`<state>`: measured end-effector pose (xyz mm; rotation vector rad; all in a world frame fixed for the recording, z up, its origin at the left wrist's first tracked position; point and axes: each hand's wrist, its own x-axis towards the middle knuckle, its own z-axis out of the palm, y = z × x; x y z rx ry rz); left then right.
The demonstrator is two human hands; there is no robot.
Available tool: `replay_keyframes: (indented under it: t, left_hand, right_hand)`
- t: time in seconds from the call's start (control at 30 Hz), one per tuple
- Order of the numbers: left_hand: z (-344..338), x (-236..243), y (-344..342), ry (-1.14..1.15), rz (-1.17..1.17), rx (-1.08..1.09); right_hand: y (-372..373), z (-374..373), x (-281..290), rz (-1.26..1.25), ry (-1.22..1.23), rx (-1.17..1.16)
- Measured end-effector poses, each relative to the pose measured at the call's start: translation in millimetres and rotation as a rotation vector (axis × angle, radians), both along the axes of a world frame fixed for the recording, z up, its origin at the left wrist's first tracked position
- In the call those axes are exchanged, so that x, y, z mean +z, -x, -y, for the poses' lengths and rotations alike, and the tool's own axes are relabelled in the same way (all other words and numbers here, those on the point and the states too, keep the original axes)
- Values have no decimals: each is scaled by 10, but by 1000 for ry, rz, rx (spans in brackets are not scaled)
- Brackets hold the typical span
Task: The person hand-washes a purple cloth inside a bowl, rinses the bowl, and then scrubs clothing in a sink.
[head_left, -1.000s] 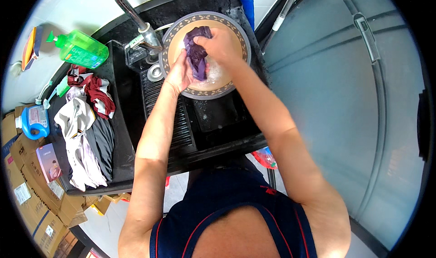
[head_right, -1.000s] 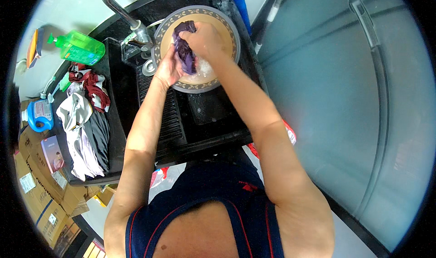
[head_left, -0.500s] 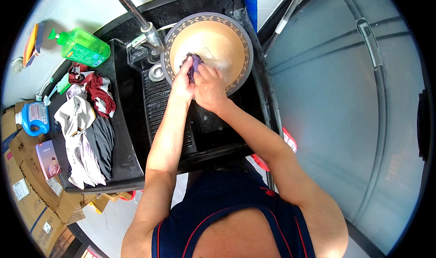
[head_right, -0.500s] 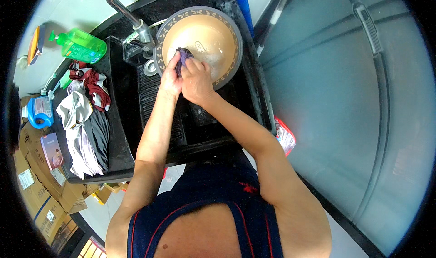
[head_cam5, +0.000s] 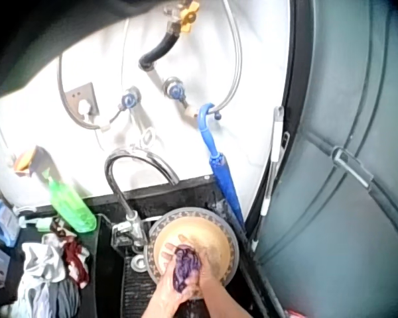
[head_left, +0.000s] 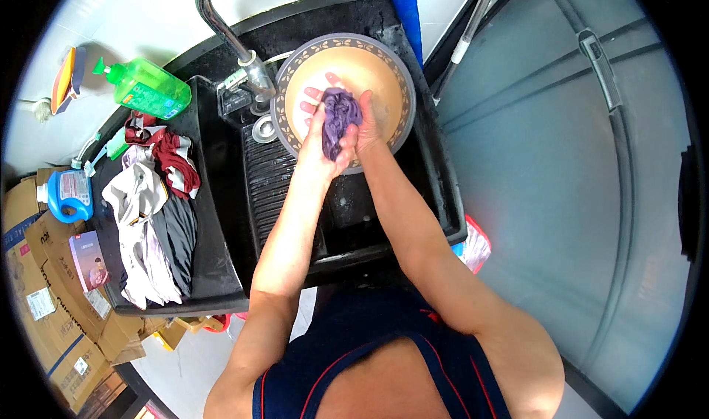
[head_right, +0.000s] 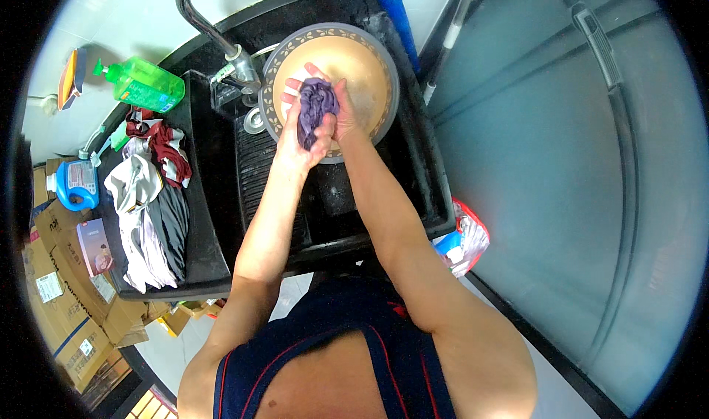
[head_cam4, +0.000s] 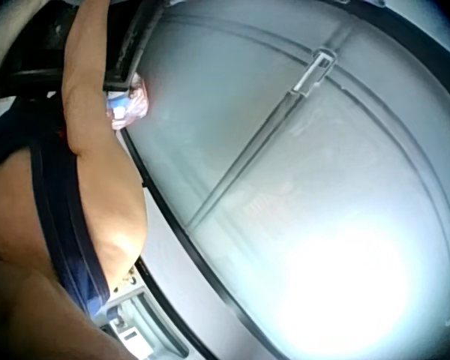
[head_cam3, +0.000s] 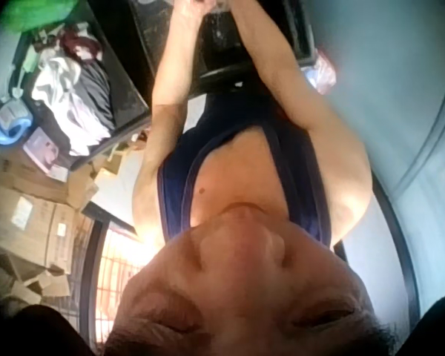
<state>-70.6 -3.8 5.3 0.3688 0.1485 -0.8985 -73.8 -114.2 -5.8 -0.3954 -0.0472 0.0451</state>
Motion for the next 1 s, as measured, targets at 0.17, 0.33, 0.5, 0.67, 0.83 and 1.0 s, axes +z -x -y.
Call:
replay_keyframes:
  t: [0.17,0.33,0.5,0.67,0.83,1.0]
  left_hand:
    - [-37,73,-108,-159,-5,41]
    - [-98,92,-146,-323,214,-127]
    - [-102,51,-205,-666,344,-254]
    - [30,-174,-100,-918,582,-42]
    - [120,-157,-15,-1407,1051,-13]
    - [195,-15,9,-1678,1122,-197]
  right_hand:
    - [-100,220,-162,-118,498,-52]
    - [-157,250,-28,-135,703,-79]
    - [-248,340,-63,-50,1255,-103]
    - [-225,225,-62,-151,1584,-165]
    - [-140,75,69,-342,1792,-218]
    - [-154,64,-46,-504,1839,-194]
